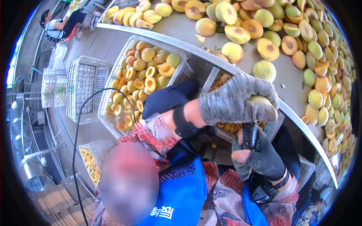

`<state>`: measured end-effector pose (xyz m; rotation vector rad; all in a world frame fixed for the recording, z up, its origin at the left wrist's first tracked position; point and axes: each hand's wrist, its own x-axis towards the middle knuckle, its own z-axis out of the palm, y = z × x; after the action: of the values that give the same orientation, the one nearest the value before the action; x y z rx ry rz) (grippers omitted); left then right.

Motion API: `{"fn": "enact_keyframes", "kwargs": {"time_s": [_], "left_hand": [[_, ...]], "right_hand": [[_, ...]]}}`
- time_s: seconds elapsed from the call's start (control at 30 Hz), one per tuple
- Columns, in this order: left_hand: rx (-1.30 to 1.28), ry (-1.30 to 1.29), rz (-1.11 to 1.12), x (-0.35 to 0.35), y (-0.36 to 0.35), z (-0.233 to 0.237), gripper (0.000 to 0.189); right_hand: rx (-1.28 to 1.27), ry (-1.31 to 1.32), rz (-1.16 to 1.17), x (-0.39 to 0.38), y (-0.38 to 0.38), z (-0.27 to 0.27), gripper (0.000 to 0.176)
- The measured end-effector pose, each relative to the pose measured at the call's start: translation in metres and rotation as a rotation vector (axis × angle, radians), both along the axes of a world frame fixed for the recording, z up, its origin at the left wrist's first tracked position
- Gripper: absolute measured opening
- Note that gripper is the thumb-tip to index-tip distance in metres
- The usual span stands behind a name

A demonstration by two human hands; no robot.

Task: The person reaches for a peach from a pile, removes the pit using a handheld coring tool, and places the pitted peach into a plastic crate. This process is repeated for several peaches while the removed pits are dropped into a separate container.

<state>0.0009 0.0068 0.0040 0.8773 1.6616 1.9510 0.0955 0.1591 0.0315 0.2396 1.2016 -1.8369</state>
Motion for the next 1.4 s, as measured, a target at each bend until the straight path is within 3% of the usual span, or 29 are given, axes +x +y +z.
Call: {"fn": "enact_keyframes", "kwargs": {"time_s": [0.3, 0.33, 0.37, 0.43, 0.5, 0.53, 0.57, 0.63, 0.67, 0.73, 0.77, 0.83, 0.9, 0.97, 1.0, 1.03, 1.1, 1.23, 1.4], "left_hand": [[0.093, -0.087, -0.014, 0.007, -0.001, 0.012, 0.022], [0.162, -0.143, 0.075, 0.009, 0.001, 0.011, 0.019], [0.237, -0.200, 0.154, 0.008, 0.004, 0.010, 0.018], [0.286, -0.250, 0.252, 0.003, 0.002, 0.010, 0.017], [0.359, -0.430, 0.287, 0.002, -0.002, 0.005, 0.023], [0.251, -0.072, 0.432, -0.002, -0.004, 0.001, 0.030], [0.306, -0.417, 0.432, -0.004, -0.007, 0.002, 0.041], [0.386, -0.559, 0.440, -0.006, -0.015, 0.013, 0.050], [0.371, -0.497, 0.492, -0.009, -0.019, 0.009, 0.055], [0.422, -0.485, 0.502, -0.009, -0.035, 0.021, 0.056], [0.469, -0.485, 0.508, -0.007, -0.047, 0.025, 0.057], [0.297, -0.396, 0.700, -0.001, -0.087, 0.025, 0.060], [-0.502, 0.588, 0.955, 0.010, -0.147, 0.025, 0.028], [-0.808, 0.572, 1.020, 0.023, -0.221, 0.007, 0.022], [-0.698, 0.517, 1.077, 0.040, -0.258, -0.013, 0.023], [-0.581, 0.468, 1.127, 0.056, -0.287, -0.032, 0.028], [-0.031, -0.154, 1.387, 0.093, -0.312, -0.049, 0.025], [-0.783, -0.250, 1.483, 0.149, -0.342, -0.091, 0.025], [-1.171, -0.259, 1.411, 0.192, -0.356, -0.130, 0.037]], "right_hand": [[-0.407, -0.427, -0.087, -0.006, 0.003, 0.011, 0.035], [-0.329, -0.297, -0.127, -0.004, -0.001, 0.011, 0.035], [-0.074, 0.004, -0.065, -0.002, 0.002, -0.001, 0.036], [0.191, 0.108, -0.069, -0.012, -0.011, 0.009, 0.041], [0.403, 0.694, -0.153, -0.005, -0.018, -0.022, 0.046], [0.787, 1.052, -0.010, -0.003, -0.015, -0.032, 0.048], [0.768, 1.109, 0.047, -0.003, -0.010, -0.033, 0.051], [0.948, 1.295, 0.084, -0.002, -0.010, -0.040, 0.042], [0.938, 1.312, 0.086, -0.007, -0.009, -0.046, 0.042], [1.176, 1.197, 0.484, -0.020, -0.002, -0.056, 0.035], [1.146, 1.215, 0.499, -0.023, 0.002, -0.058, 0.035], [1.005, 1.398, 0.235, -0.018, 0.008, -0.071, 0.020], [0.944, 1.019, 0.105, -0.021, 0.007, -0.067, 0.015], [1.211, 1.339, 0.244, -0.023, 0.009, -0.067, 0.015], [1.282, 1.285, 0.252, -0.024, 0.009, -0.063, 0.035], [1.266, 1.290, 0.263, -0.023, 0.008, -0.063, 0.035], [1.198, 1.283, 0.195, -0.021, 0.008, -0.066, 0.036], [1.224, 1.212, 0.346, -0.019, -0.001, -0.067, 0.041], [1.118, 1.302, 0.309, -0.022, -0.002, -0.078, 0.040]]}}
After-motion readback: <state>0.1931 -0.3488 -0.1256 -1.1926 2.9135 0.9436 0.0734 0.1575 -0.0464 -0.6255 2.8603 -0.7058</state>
